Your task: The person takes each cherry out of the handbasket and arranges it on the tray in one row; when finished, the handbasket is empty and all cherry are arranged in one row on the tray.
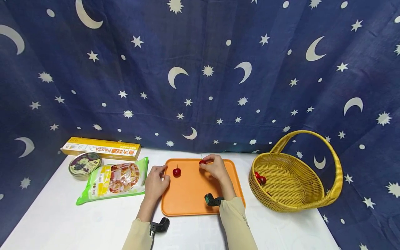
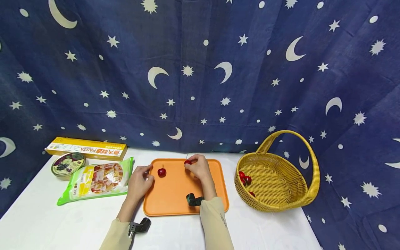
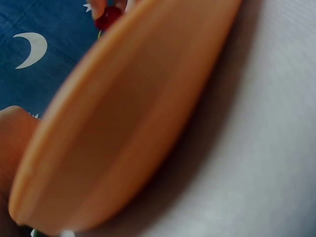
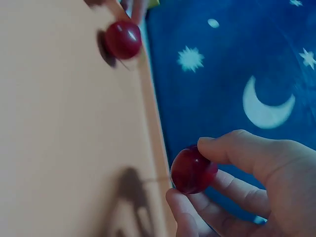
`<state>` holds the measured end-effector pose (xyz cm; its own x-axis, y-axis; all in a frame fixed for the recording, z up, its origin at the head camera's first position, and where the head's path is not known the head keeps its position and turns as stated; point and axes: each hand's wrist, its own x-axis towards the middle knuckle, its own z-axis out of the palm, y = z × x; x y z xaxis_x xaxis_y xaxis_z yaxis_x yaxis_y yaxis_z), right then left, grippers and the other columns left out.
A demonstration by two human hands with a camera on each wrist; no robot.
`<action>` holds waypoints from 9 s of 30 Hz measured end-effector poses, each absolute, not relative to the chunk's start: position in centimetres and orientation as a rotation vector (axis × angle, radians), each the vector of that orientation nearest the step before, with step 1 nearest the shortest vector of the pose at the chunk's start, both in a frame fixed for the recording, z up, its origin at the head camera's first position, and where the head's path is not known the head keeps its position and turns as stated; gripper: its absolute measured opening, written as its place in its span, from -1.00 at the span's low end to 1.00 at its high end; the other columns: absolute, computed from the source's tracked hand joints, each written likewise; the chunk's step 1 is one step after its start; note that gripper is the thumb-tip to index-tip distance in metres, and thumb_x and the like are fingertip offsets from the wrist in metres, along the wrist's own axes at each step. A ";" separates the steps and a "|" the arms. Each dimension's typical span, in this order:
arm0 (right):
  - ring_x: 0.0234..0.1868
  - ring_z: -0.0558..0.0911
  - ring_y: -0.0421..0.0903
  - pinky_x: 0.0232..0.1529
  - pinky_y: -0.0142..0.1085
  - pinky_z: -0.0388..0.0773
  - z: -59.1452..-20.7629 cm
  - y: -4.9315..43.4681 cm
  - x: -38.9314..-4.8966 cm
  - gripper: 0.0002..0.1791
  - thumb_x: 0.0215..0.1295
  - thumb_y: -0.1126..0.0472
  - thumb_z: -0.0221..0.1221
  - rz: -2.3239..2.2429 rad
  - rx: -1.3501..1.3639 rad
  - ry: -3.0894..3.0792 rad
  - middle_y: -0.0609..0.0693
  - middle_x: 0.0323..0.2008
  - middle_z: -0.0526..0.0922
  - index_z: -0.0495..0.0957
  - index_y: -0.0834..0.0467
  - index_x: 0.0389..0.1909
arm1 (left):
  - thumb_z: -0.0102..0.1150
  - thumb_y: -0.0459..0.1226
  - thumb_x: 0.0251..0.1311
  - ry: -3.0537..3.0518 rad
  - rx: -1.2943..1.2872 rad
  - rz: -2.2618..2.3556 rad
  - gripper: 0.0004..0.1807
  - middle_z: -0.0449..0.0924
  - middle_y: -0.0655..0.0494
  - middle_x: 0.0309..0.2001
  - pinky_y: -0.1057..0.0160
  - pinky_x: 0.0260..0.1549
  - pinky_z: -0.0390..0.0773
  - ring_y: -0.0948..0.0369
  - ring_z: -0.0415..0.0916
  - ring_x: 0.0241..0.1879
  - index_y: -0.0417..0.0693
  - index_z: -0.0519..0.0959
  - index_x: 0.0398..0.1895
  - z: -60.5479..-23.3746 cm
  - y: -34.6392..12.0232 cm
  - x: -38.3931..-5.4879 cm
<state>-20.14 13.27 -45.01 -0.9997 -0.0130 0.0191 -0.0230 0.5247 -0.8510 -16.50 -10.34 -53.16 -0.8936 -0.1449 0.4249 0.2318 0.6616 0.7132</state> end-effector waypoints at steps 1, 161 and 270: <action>-0.31 0.61 -0.01 -0.45 -0.32 0.52 -45.3 12.8 -20.1 -0.76 -0.03 0.36 0.42 1.543 0.038 -2.738 0.14 -0.37 0.68 0.66 0.35 -0.30 | 0.17 -0.44 -0.10 -2.426 -0.069 -1.129 -0.55 0.55 -0.12 -0.30 0.07 -0.44 0.44 0.07 0.45 -0.45 -0.32 0.67 -0.02 -53.2 -10.3 -16.5; -0.41 0.65 0.06 -0.36 -0.18 0.56 -41.7 15.3 -21.1 -0.79 0.03 0.35 0.36 1.690 -0.182 -2.877 0.05 -0.49 0.64 0.63 0.34 -0.29 | 0.18 -0.44 -0.10 -2.463 -0.051 -1.121 -0.54 0.55 -0.13 -0.28 0.07 -0.45 0.44 0.05 0.47 -0.44 -0.32 0.66 -0.01 -53.1 -10.4 -16.3; -0.42 0.65 -0.26 -0.33 -0.34 0.62 -44.7 35.1 -18.2 -0.54 0.40 0.20 0.09 1.817 -0.597 -2.769 -0.06 -0.38 0.71 0.45 0.53 0.11 | 0.16 -0.44 -0.10 -2.481 -0.030 -1.127 -0.53 0.55 -0.10 -0.28 0.10 -0.44 0.40 0.08 0.44 -0.44 -0.28 0.67 -0.01 -53.3 -10.2 -16.2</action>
<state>-18.24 35.09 -44.67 -0.9128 0.1685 -0.3719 0.4082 0.3622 -0.8380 -16.18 -10.16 -53.32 -0.9142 -0.1480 0.3773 0.1866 0.6725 0.7162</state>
